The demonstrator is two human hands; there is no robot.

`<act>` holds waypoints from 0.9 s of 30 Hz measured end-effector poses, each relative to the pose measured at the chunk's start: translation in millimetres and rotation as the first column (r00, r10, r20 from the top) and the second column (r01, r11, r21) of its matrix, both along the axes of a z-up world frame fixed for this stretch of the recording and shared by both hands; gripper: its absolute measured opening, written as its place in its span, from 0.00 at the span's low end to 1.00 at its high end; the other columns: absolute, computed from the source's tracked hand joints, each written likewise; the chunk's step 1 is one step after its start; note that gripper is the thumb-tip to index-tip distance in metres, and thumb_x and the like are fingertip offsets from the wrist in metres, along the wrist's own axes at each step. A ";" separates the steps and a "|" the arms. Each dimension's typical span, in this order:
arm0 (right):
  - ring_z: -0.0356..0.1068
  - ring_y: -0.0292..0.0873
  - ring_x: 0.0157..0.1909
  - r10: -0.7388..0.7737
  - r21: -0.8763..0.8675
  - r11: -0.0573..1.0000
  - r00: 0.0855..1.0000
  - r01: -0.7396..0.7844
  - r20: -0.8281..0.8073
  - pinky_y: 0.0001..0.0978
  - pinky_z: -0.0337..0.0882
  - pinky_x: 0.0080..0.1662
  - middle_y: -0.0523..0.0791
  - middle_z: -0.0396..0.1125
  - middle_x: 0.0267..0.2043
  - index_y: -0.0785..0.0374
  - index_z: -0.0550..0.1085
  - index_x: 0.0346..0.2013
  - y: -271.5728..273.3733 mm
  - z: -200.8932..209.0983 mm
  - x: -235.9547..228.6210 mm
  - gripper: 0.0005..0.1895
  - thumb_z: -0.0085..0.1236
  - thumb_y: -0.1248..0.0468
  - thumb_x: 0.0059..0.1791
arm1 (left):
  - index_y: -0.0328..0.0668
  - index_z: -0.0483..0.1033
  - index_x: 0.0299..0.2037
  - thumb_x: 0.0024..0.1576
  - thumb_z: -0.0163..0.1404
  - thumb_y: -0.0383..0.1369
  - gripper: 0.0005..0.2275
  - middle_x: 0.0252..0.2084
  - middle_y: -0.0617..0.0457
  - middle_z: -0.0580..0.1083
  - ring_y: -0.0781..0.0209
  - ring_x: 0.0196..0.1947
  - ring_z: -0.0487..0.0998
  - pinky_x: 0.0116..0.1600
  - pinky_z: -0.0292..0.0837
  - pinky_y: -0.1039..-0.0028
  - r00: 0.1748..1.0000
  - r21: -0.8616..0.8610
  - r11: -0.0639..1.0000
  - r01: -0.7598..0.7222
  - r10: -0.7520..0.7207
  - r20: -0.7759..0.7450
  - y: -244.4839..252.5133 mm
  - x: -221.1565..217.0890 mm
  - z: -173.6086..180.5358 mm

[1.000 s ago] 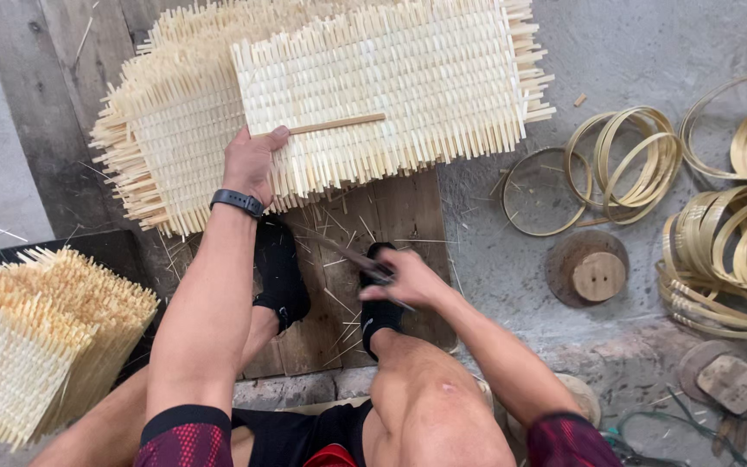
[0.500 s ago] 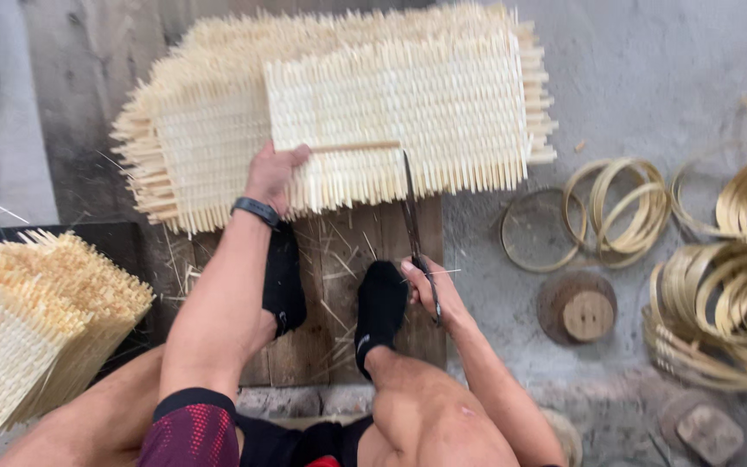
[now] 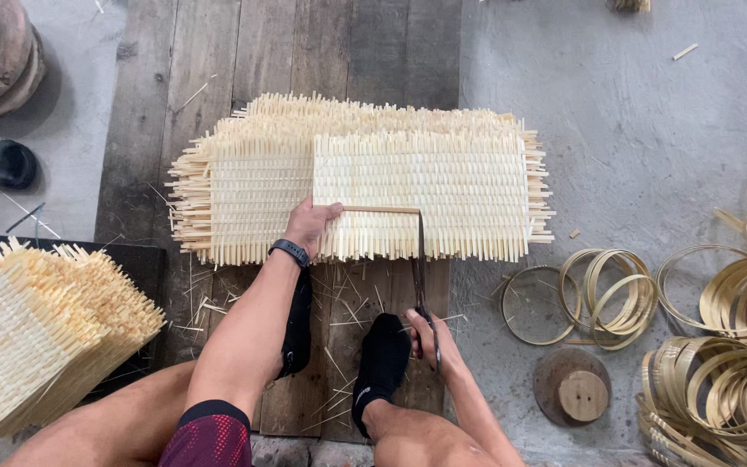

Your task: The person uses large shears to cut rectangular pieces from a long, woven bamboo mat, stacking the finished mats to the side.

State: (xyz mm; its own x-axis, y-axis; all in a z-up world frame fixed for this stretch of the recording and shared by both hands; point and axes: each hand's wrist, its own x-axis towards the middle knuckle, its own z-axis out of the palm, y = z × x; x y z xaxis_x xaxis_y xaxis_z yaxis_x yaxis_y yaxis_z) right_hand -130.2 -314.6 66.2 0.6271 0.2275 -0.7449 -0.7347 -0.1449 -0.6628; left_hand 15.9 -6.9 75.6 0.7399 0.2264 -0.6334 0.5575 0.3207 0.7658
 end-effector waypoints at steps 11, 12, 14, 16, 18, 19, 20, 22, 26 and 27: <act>0.59 0.37 0.13 -0.061 -0.122 0.991 0.998 0.063 0.022 0.34 0.60 0.18 0.42 0.61 0.17 0.68 0.76 0.31 7.0 -18.3 9.9 0.16 0.57 0.55 0.50 | 0.32 0.70 0.59 0.56 0.54 0.22 0.19 0.54 0.44 0.77 0.58 0.51 0.78 0.55 0.75 0.68 1.000 -0.059 0.998 -0.026 0.026 0.008 0.7 -3.9 -7.1; 0.60 0.37 0.13 -0.056 -0.117 0.991 0.997 0.061 0.046 0.34 0.61 0.18 0.42 0.62 0.17 0.68 0.74 0.30 6.3 -20.2 9.4 0.15 0.58 0.56 0.49 | 0.32 0.70 0.59 0.56 0.54 0.22 0.19 0.54 0.44 0.77 0.58 0.51 0.78 0.55 0.75 0.68 1.000 -0.059 0.998 -0.027 0.027 0.007 1.6 -4.3 -7.8; 0.61 0.37 0.14 -0.049 -0.117 0.992 0.997 0.057 0.067 0.34 0.62 0.18 0.42 0.62 0.17 0.69 0.73 0.29 5.6 -17.5 7.7 0.15 0.58 0.58 0.49 | 0.30 0.70 0.59 0.57 0.54 0.23 0.19 0.54 0.43 0.78 0.57 0.51 0.79 0.56 0.75 0.68 0.999 -0.056 0.998 -0.018 0.020 0.029 1.5 -5.7 -8.0; 0.59 0.36 0.14 -0.098 -0.081 0.992 0.994 0.102 0.051 0.33 0.60 0.18 0.41 0.61 0.17 0.66 0.72 0.29 7.0 -8.9 8.4 0.13 0.57 0.58 0.48 | 0.31 0.70 0.59 0.57 0.54 0.23 0.19 0.54 0.44 0.78 0.58 0.51 0.79 0.56 0.76 0.68 0.999 -0.065 0.998 -0.022 0.024 0.023 -0.1 -5.4 -5.3; 0.60 0.36 0.14 -0.081 -0.060 0.995 0.994 0.086 0.079 0.33 0.60 0.18 0.41 0.61 0.16 0.68 0.73 0.29 6.1 -0.5 9.7 0.15 0.57 0.57 0.49 | 0.32 0.70 0.59 0.57 0.53 0.23 0.19 0.54 0.44 0.77 0.58 0.51 0.79 0.57 0.76 0.68 1.000 -0.070 0.997 -0.024 0.025 0.014 0.2 -6.7 -2.2; 0.60 0.36 0.14 -0.067 -0.042 0.996 0.992 0.072 0.108 0.32 0.61 0.18 0.42 0.61 0.16 0.69 0.73 0.29 5.5 3.9 9.2 0.17 0.56 0.56 0.50 | 0.32 0.70 0.59 0.57 0.53 0.23 0.18 0.54 0.43 0.77 0.57 0.51 0.79 0.57 0.76 0.68 1.000 -0.057 0.998 -0.023 0.024 0.016 -0.1 -6.3 -0.6; 0.60 0.36 0.14 -0.072 -0.043 0.996 0.992 0.076 0.102 0.32 0.61 0.18 0.42 0.61 0.16 0.69 0.73 0.29 5.9 6.9 10.1 0.17 0.56 0.56 0.50 | 0.31 0.70 0.59 0.58 0.53 0.23 0.18 0.54 0.42 0.77 0.56 0.51 0.79 0.56 0.76 0.67 1.000 -0.044 0.999 -0.021 0.022 0.017 -0.7 -5.0 0.7; 0.60 0.35 0.14 -0.077 0.006 0.997 0.991 0.077 0.114 0.31 0.60 0.17 0.42 0.61 0.16 0.70 0.75 0.30 6.6 9.6 10.7 0.21 0.53 0.52 0.53 | 0.31 0.70 0.59 0.57 0.53 0.22 0.18 0.54 0.42 0.77 0.56 0.50 0.79 0.56 0.77 0.67 1.000 -0.049 0.998 -0.028 0.028 0.000 -2.7 -3.9 1.6; 0.59 0.35 0.13 -0.070 0.003 0.998 0.992 0.070 0.107 0.31 0.60 0.17 0.41 0.59 0.15 0.70 0.75 0.32 9.6 7.8 10.6 0.22 0.52 0.50 0.53 | 0.31 0.68 0.58 0.56 0.52 0.21 0.18 0.52 0.41 0.77 0.53 0.47 0.79 0.51 0.79 0.62 0.998 -0.091 0.994 -0.066 0.064 -0.017 -5.0 -6.2 2.0; 0.59 0.35 0.13 -0.051 -0.007 0.999 0.992 0.052 0.116 0.30 0.60 0.17 0.41 0.59 0.15 0.70 0.75 0.33 8.9 7.4 10.3 0.23 0.51 0.50 0.53 | 0.31 0.68 0.58 0.56 0.52 0.21 0.18 0.52 0.41 0.77 0.53 0.47 0.79 0.51 0.79 0.62 0.998 -0.092 0.994 -0.061 0.060 -0.023 -5.4 -6.6 1.4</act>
